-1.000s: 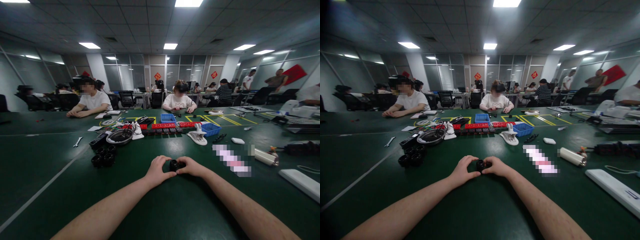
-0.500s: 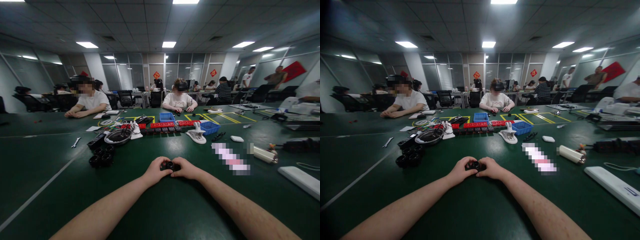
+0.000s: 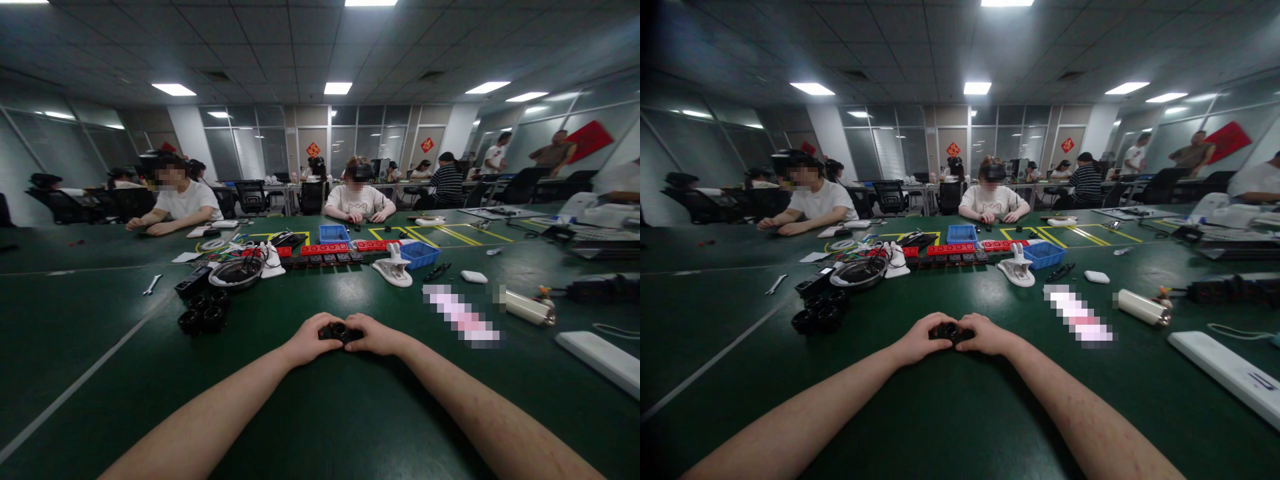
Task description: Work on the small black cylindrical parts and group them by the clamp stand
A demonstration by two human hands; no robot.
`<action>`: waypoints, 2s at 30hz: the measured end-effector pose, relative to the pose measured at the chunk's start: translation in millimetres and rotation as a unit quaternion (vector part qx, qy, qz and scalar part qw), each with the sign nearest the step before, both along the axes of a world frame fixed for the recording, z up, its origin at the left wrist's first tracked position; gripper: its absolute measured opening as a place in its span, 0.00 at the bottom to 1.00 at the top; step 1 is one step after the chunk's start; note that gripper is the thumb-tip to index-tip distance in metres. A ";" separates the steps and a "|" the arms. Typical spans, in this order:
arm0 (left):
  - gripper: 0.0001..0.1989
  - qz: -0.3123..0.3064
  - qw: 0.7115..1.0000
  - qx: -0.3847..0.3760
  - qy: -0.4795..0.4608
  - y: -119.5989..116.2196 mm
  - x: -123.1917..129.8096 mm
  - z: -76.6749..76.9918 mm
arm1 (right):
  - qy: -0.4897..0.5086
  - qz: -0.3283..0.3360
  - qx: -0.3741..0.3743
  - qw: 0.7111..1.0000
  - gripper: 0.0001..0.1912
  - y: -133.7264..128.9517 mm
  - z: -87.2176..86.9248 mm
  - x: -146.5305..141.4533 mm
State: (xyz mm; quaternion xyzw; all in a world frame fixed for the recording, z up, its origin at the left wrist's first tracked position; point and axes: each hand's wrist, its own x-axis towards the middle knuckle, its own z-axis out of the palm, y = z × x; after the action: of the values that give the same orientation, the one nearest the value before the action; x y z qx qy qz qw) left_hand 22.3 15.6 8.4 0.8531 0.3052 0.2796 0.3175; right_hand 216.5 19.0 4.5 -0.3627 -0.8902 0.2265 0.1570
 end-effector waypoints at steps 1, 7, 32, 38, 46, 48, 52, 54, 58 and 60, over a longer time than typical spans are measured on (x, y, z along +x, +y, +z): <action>0.17 -0.005 1.000 -0.002 -0.001 0.6 -0.4 -0.2 | -0.001 0.000 -0.001 1.000 0.14 -0.3 0.3 -0.1; 0.19 -0.006 1.000 -0.005 -0.017 3.2 -0.6 -4.4 | 0.001 -0.047 -0.003 0.999 0.16 -1.4 -1.3 -3.2; 0.15 0.050 0.999 -0.018 0.003 -3.6 1.1 -0.3 | 0.014 -0.041 0.007 0.999 0.13 -0.4 -3.4 -4.0; 0.16 0.079 0.997 0.024 -0.005 -3.3 1.5 -7.1 | 0.006 -0.099 0.076 0.992 0.16 -9.0 -7.9 -15.2; 0.15 0.115 0.991 0.072 -0.013 -3.6 -1.0 -13.6 | 0.066 -0.138 0.066 0.986 0.16 -9.7 -18.5 -27.6; 0.15 0.122 0.990 0.076 -0.015 -5.4 -0.7 -14.2 | 0.083 -0.143 0.050 0.985 0.19 -8.5 -20.0 -29.1; 0.14 0.143 0.987 0.075 -0.017 -7.2 0.6 -15.8 | 0.078 -0.171 0.041 0.981 0.15 -6.9 -22.6 -32.8; 0.14 0.154 0.985 0.078 -0.016 -7.4 0.8 -16.7 | 0.075 -0.187 0.042 0.979 0.14 -6.3 -24.2 -34.6; 0.15 0.161 0.983 0.088 -0.011 -8.2 0.0 -18.4 | 0.086 -0.183 0.038 0.979 0.15 -6.7 -26.7 -35.5; 0.16 0.158 0.984 0.080 -0.011 -8.4 -0.5 -18.9 | 0.086 -0.183 0.041 0.978 0.15 -8.2 -27.1 -34.8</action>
State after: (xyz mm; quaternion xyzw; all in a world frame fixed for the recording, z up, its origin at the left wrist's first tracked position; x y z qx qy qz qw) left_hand 21.8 7.1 -10.5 0.8136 0.4097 0.3590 0.2033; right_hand 181.7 10.8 -22.6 -0.4922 -0.8005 0.1872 0.2863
